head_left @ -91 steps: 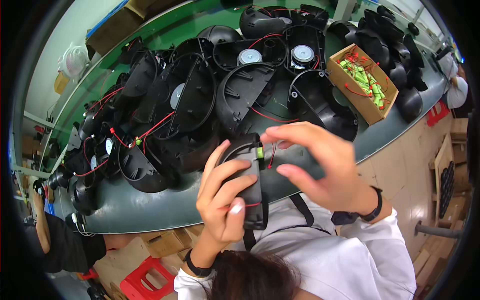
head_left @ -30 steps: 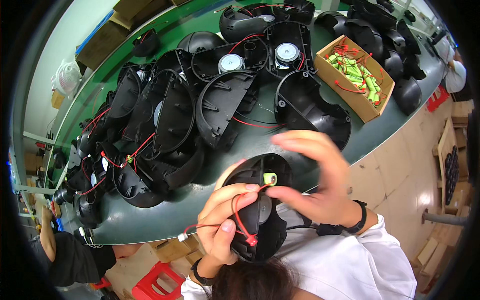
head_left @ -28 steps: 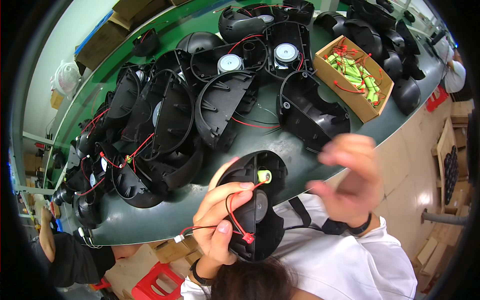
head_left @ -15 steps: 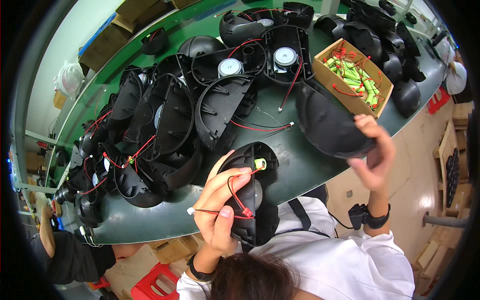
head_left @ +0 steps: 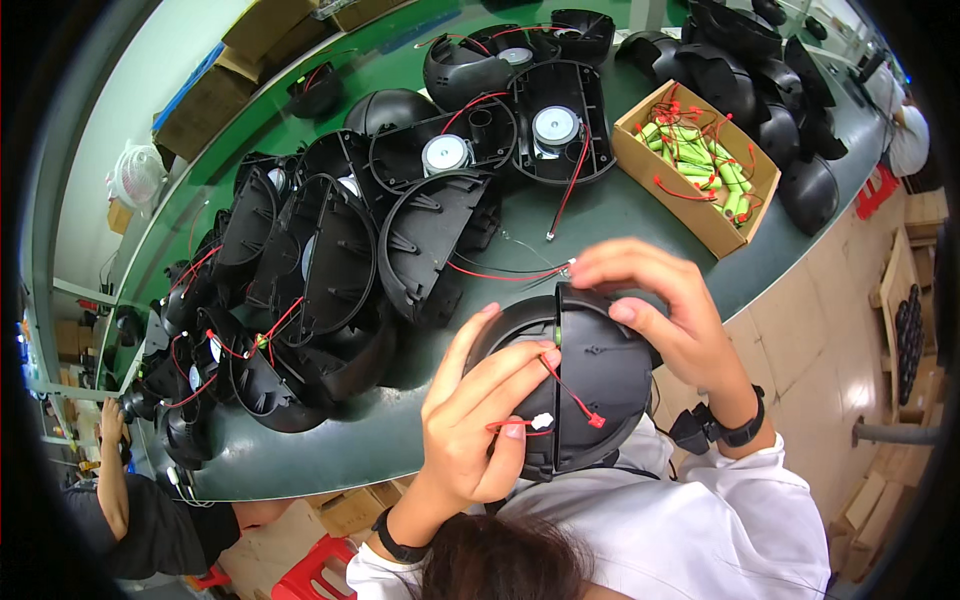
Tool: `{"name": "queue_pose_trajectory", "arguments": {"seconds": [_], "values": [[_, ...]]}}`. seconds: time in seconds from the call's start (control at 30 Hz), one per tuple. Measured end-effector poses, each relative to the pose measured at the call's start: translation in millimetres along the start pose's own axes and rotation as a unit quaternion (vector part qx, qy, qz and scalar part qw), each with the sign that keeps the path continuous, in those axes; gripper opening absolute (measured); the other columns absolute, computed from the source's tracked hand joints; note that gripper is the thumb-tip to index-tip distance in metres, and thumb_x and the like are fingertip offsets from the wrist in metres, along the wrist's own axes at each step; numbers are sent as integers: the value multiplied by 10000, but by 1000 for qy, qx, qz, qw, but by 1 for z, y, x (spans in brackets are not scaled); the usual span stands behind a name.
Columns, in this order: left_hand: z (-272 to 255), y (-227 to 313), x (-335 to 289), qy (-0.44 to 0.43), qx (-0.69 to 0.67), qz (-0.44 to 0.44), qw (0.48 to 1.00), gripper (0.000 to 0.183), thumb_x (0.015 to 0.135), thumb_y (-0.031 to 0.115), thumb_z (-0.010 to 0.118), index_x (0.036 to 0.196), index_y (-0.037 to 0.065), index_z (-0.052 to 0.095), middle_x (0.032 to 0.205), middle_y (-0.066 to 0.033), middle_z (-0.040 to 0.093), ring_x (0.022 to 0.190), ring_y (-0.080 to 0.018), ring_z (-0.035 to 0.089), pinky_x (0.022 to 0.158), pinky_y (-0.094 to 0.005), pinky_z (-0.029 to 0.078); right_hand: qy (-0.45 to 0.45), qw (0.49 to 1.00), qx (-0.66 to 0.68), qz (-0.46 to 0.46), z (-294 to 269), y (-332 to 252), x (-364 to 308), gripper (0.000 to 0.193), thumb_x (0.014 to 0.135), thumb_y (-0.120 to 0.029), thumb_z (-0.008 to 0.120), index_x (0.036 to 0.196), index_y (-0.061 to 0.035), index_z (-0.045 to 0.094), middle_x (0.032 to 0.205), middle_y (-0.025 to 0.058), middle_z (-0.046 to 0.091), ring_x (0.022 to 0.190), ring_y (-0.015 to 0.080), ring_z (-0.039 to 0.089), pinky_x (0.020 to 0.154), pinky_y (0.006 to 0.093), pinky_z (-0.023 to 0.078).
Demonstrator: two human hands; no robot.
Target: Assembling batteries and wiring into plastic speaker housings on a production line.
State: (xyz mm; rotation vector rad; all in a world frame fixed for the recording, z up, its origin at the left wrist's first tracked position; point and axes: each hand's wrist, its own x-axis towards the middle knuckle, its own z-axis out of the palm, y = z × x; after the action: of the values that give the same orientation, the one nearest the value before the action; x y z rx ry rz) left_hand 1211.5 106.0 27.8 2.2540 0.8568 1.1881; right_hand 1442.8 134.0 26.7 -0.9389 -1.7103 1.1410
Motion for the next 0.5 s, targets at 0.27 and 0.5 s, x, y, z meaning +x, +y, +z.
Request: {"name": "queue_pose_trajectory", "arguments": {"seconds": [0.27, 0.5], "values": [[8, 0, 4, 23, -2, -17, 1000, 428, 713, 126, 471, 1026, -66, 692, 1007, -192, 674, 932, -396, 641, 1029, -590, 383, -8, 992, 127, -8, 26, 14, -8, 568, 844, -147, 674, 1342, 23, 458, 1331, 161, 556, 1246, 268, 531, 1094, 376, 336], [7, -1, 6, 21, -3, -12, 1000, 427, 728, 147, 473, 1031, -61, 691, 1002, -185, 674, 935, -398, 639, 1023, -586, 388, -5, 994, 113, -11, 27, 13, -7, 565, 817, -100, 678, 1329, 25, 475, 1315, 161, 574, 1232, 274, 546, 1093, 380, 342]]}}
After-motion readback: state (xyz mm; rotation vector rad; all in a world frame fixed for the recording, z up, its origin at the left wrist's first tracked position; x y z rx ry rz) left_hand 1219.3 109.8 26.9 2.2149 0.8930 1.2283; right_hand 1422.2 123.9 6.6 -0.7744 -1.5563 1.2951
